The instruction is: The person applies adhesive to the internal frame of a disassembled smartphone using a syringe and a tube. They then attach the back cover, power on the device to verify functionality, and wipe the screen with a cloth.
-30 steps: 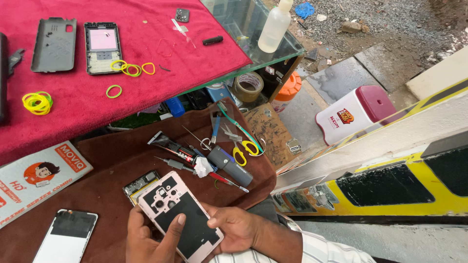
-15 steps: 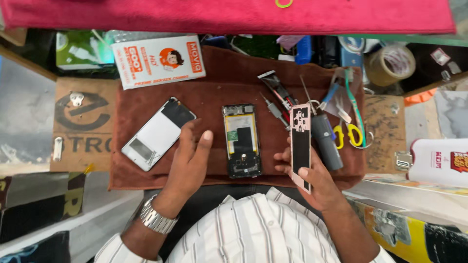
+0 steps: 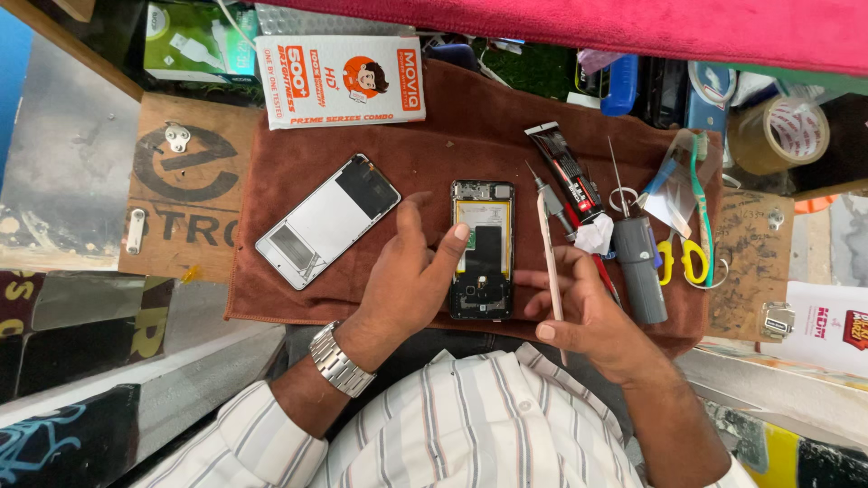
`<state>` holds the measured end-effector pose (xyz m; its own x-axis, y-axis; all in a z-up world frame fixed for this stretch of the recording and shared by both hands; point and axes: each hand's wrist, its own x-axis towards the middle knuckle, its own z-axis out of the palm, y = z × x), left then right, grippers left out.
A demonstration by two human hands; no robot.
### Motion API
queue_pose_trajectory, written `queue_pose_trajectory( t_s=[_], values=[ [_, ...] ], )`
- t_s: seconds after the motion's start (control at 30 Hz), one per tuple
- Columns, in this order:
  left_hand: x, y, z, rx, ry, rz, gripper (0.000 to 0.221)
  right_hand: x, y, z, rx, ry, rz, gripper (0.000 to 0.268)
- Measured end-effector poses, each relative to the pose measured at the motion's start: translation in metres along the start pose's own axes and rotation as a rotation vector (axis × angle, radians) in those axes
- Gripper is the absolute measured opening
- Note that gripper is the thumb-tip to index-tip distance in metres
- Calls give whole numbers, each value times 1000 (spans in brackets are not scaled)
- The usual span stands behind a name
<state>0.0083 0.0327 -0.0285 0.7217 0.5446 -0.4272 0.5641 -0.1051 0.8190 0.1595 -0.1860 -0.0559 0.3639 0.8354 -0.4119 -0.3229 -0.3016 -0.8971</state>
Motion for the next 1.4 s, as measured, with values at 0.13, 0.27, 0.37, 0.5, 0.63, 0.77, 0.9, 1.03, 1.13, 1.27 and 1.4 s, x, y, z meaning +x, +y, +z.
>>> queue_pose_trajectory(
  t_s=[0.13, 0.27, 0.37, 0.5, 0.63, 0.77, 0.9, 1.03, 1.13, 1.27, 1.4],
  values=[
    [18, 5, 2, 144, 174, 478, 67, 4, -5, 16, 168, -162, 65, 128],
    [31, 7, -8, 419, 265, 561, 59, 3, 4, 21, 218, -284, 26, 127],
    [17, -14, -19, 501, 409, 606, 62, -8, 11, -10, 346, -206, -96, 122],
    [-20, -35, -13, 636, 347, 508, 88, -19, 21, -49, 430, -37, -191, 117],
    [-31, -44, -7, 658, 370, 570, 96, -16, 12, -55, 175, 34, -314, 114],
    [-24, -44, -9, 722, 365, 523, 84, -11, -4, -41, 295, -32, -352, 101],
    [-16, -42, -16, 741, 312, 579, 77, -9, -9, -37, 544, -21, -303, 90],
    [12, -37, -42, 817, 188, 686, 78, 0, -3, -43, 417, -12, -385, 81],
    [30, -28, -60, 852, 120, 706, 80, 4, -9, -35, -137, 24, -497, 70],
    [30, -26, -66, 748, 121, 705, 93, 13, -31, -9, -1135, 159, -593, 62],
    [16, -36, -66, 607, 155, 644, 97, 39, -41, 8, -1217, 57, -675, 61]
  ],
)
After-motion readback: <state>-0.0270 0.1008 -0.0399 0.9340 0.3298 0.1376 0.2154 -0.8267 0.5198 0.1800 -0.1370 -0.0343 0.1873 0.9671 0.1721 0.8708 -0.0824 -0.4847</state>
